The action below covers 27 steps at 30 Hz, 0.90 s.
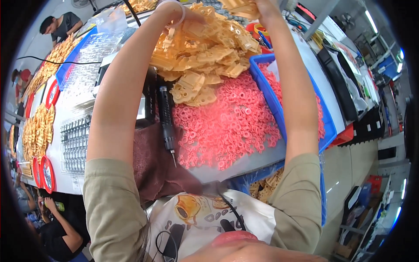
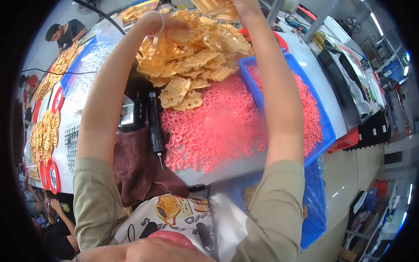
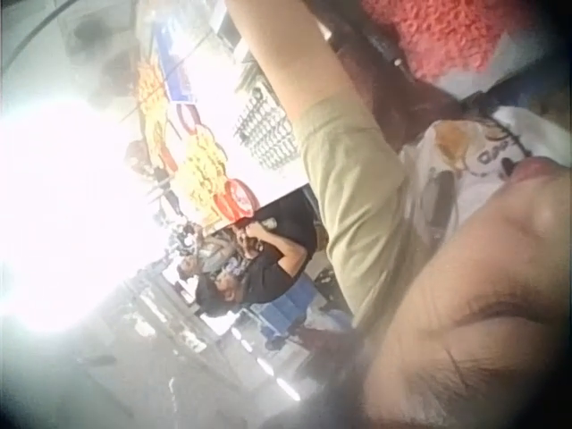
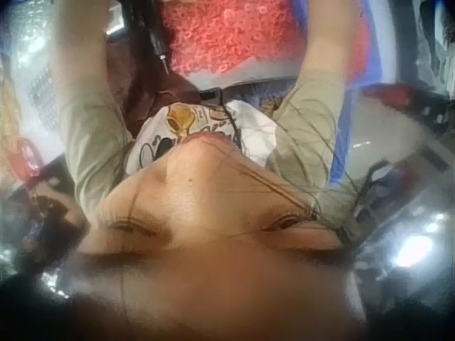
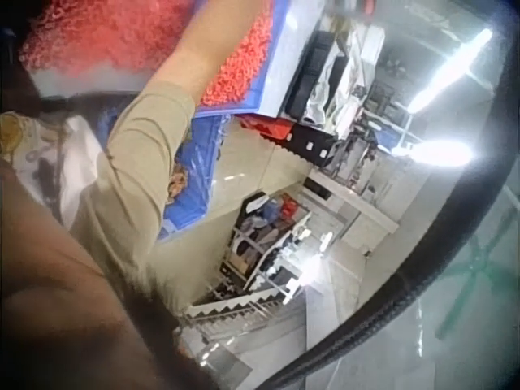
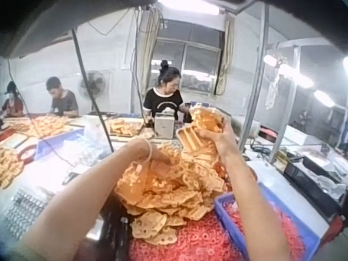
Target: The person assembles yellow plastic parts and pink plastic rings by hand, sorting them from a blue bin and joining them with an electric screwdriver.
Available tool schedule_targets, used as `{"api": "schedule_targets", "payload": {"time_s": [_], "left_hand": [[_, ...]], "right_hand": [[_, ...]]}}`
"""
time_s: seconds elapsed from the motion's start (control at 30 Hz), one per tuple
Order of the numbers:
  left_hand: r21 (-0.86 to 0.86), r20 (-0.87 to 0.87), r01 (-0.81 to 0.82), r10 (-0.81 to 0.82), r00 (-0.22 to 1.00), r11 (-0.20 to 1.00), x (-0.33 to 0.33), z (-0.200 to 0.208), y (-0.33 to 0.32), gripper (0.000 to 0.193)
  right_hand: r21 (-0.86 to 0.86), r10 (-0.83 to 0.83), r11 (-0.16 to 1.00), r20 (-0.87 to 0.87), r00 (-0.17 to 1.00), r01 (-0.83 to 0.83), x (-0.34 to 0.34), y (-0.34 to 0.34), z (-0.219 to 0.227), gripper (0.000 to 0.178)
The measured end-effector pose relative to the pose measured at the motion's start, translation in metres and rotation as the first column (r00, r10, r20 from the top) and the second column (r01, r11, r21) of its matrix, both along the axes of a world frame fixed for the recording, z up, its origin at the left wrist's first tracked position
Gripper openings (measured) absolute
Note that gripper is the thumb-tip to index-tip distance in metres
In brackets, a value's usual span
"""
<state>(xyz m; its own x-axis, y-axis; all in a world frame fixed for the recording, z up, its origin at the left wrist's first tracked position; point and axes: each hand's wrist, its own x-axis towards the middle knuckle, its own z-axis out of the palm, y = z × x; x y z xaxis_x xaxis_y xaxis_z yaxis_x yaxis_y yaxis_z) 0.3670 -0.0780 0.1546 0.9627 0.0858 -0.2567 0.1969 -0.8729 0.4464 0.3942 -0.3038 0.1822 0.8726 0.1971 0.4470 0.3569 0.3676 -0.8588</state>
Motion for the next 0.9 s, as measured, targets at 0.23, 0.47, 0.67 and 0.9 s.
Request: {"api": "schedule_targets", "payload": {"time_s": [0.23, 0.47, 0.67, 0.9], "left_hand": [[0.295, 0.371, 0.054, -0.166, 0.914, 0.954, 0.037, -0.007, 0.078, 0.068], [0.647, 0.340, 0.353, -0.670, 0.660, 0.676, 0.061, -0.043, 0.092, 0.038], [0.761, 0.063, 0.474, -0.778, 0.625, 0.443, 0.040, -0.021, 0.083, 0.032], [0.776, -0.104, 0.293, -0.345, 0.933, 0.559, 0.007, -0.004, 0.022, 0.040]], "right_hand": [[-0.548, 0.120, 0.833, 0.318, 0.940, 0.079, 0.035, 0.025, -0.032, 0.069], [-0.758, 0.190, 0.413, 0.614, 0.766, 0.506, 0.022, 0.031, -0.061, 0.068], [-0.719, 0.337, 0.400, 0.692, 0.638, 0.568, -0.007, 0.037, -0.072, 0.072], [-0.895, 0.384, 0.115, 0.440, 0.812, 0.431, 0.002, 0.052, -0.064, 0.070]]}}
